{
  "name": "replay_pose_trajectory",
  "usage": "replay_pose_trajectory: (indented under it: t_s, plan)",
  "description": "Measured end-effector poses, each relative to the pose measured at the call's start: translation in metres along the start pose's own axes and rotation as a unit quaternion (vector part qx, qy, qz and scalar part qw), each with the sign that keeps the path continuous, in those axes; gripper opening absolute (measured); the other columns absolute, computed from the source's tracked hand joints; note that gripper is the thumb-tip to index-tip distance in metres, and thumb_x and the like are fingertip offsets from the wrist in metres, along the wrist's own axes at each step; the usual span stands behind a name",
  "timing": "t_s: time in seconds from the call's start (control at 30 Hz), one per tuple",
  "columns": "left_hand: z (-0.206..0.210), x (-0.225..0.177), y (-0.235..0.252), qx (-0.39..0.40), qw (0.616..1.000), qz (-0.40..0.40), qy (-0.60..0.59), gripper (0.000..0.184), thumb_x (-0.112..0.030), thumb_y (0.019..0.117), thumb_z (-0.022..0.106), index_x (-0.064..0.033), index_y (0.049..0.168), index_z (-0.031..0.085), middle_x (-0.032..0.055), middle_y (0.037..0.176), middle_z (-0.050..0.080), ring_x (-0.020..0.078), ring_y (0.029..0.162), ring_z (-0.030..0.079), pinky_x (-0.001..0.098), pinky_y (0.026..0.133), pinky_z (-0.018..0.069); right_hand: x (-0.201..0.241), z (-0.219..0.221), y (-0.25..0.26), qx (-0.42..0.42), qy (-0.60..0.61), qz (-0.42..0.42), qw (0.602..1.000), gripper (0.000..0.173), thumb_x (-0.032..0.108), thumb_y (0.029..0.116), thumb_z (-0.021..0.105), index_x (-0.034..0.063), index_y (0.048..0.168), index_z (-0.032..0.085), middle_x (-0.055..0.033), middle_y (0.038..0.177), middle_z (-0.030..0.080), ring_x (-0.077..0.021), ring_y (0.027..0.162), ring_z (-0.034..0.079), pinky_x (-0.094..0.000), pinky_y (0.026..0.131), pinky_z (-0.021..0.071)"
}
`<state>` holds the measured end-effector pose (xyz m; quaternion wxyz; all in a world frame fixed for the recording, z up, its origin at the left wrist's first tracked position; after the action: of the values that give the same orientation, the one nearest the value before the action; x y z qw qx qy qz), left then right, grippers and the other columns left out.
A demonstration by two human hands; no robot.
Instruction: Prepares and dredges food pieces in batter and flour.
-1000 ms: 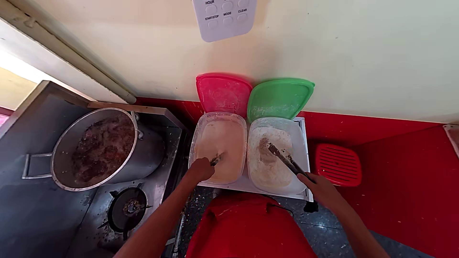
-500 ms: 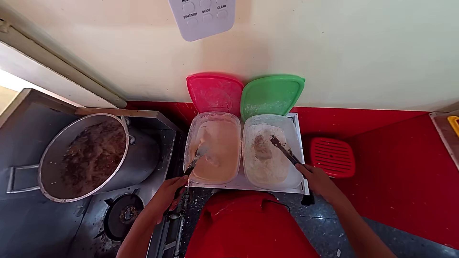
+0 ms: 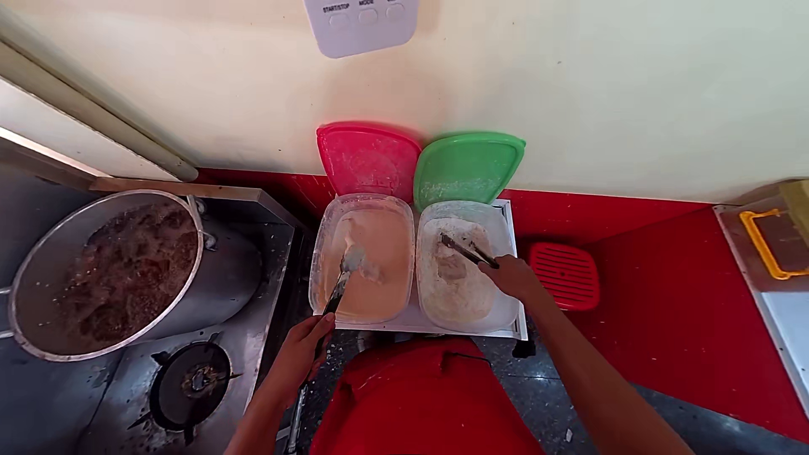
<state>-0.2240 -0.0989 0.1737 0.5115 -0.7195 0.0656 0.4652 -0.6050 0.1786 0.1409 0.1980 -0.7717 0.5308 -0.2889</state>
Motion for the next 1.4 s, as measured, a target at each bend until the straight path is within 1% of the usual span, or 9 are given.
replay_pose_trajectory:
  t_s: [0.33, 0.47, 0.57, 0.73, 1.03, 1.17, 1.27, 1.33, 1.4]
  plan:
    - [0.002, 0.000, 0.006, 0.015, 1.000, -0.003, 0.012, 0.033, -0.036, 0.1093, 0.048, -0.0074, 0.102, 0.063, 0.0004, 0.066, 0.049, 0.0088, 0.040, 0.038, 0.0226, 0.035, 0.0377, 0.015, -0.015, -0.034, -0.077, -0.061, -0.120, 0.988, 0.028, 0.040, 0.1061, 0.053, 0.0151, 0.105, 0.067, -0.0089, 0.077, 0.065, -0.0286, 0.074, 0.068, -0.0528, 0.063, 0.0555]
    - [0.005, -0.006, 0.009, 0.023, 1.000, -0.002, 0.016, 0.031, -0.035, 0.1093, 0.049, -0.0073, 0.103, 0.063, -0.0002, 0.065, 0.048, 0.0081, 0.040, 0.038, 0.0218, 0.035, 0.0374, -0.010, -0.019, -0.090, -0.149, -0.073, -0.122, 0.979, 0.044, 0.045, 0.1044, 0.051, 0.0190, 0.139, 0.062, -0.0149, 0.100, 0.070, -0.0345, 0.088, 0.070, -0.0564, 0.073, 0.0578]
    - [0.010, -0.009, 0.013, 0.036, 0.999, -0.001, 0.013, 0.031, -0.035, 0.1089, 0.050, -0.0073, 0.103, 0.063, 0.0000, 0.065, 0.049, 0.0082, 0.040, 0.038, 0.0217, 0.035, 0.0373, -0.010, 0.016, -0.116, -0.081, -0.088, -0.077, 0.990, 0.057, 0.054, 0.1021, 0.047, 0.0207, 0.147, 0.056, -0.0173, 0.116, 0.069, -0.0373, 0.098, 0.070, -0.0591, 0.080, 0.0570]
    - [0.021, -0.017, 0.020, 0.062, 0.997, -0.003, 0.043, 0.032, -0.036, 0.1091, 0.049, -0.0075, 0.104, 0.064, 0.0004, 0.066, 0.049, 0.0089, 0.040, 0.039, 0.0221, 0.036, 0.0380, 0.021, 0.086, -0.058, 0.049, -0.069, -0.054, 0.995, 0.046, 0.046, 0.1057, 0.044, 0.0106, 0.126, 0.065, -0.0200, 0.115, 0.069, -0.0395, 0.110, 0.068, -0.0614, 0.088, 0.0542]
    - [0.024, -0.020, 0.017, 0.067, 0.996, 0.008, 0.062, 0.031, -0.036, 0.1085, 0.050, -0.0083, 0.103, 0.063, 0.0003, 0.065, 0.049, 0.0088, 0.040, 0.039, 0.0223, 0.036, 0.0379, 0.024, 0.077, -0.037, -0.017, -0.042, 0.016, 0.999, 0.045, 0.043, 0.1074, 0.044, 0.0154, 0.141, 0.058, -0.0199, 0.125, 0.065, -0.0397, 0.110, 0.067, -0.0586, 0.089, 0.0555]
    - [0.016, -0.013, 0.013, 0.058, 0.997, 0.010, 0.052, 0.031, -0.036, 0.1081, 0.051, -0.0083, 0.102, 0.063, 0.0004, 0.063, 0.048, 0.0093, 0.039, 0.039, 0.0228, 0.035, 0.0374, 0.015, 0.042, -0.054, -0.069, -0.046, 0.068, 0.994, 0.072, 0.058, 0.0971, 0.058, 0.0116, 0.151, 0.046, -0.0219, 0.132, 0.060, -0.0385, 0.102, 0.069, -0.0565, 0.084, 0.0573]
    - [0.016, -0.012, 0.010, 0.052, 0.998, 0.008, 0.044, 0.031, -0.036, 0.1082, 0.050, -0.0080, 0.102, 0.062, 0.0005, 0.063, 0.048, 0.0094, 0.039, 0.039, 0.0228, 0.035, 0.0378, 0.010, 0.048, -0.027, -0.040, -0.014, 0.087, 0.995, 0.066, 0.054, 0.0991, 0.059, 0.0029, 0.140, 0.052, -0.0249, 0.127, 0.062, -0.0403, 0.107, 0.068, -0.0571, 0.088, 0.0560]
    - [0.016, -0.013, 0.008, 0.050, 0.998, 0.006, 0.048, 0.031, -0.036, 0.1084, 0.050, -0.0079, 0.102, 0.063, 0.0010, 0.064, 0.049, 0.0099, 0.040, 0.039, 0.0236, 0.035, 0.0380, 0.001, 0.062, 0.000, -0.023, 0.090, 0.049, 0.994, 0.046, 0.046, 0.1043, 0.055, 0.0032, 0.116, 0.065, -0.0207, 0.099, 0.068, -0.0352, 0.087, 0.069, -0.0542, 0.075, 0.0565]
    - [0.014, -0.013, 0.008, 0.047, 0.998, 0.009, 0.051, 0.031, -0.036, 0.1080, 0.051, -0.0079, 0.101, 0.062, 0.0012, 0.064, 0.049, 0.0100, 0.039, 0.039, 0.0235, 0.035, 0.0385, -0.014, 0.076, 0.001, 0.039, 0.278, 0.054, 0.958, 0.047, 0.048, 0.1079, 0.047, 0.0060, 0.108, 0.067, -0.0067, 0.077, 0.058, -0.0140, 0.051, 0.048, -0.0307, 0.046, 0.0433]
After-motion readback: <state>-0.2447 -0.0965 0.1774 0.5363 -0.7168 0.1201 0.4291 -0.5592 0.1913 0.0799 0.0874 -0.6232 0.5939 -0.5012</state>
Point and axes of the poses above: each hand's wrist, its own y-axis towards the middle knuckle, its own z-axis out of the palm, x = y × z, the point moved 9 cm from there along y, towards the middle knuckle
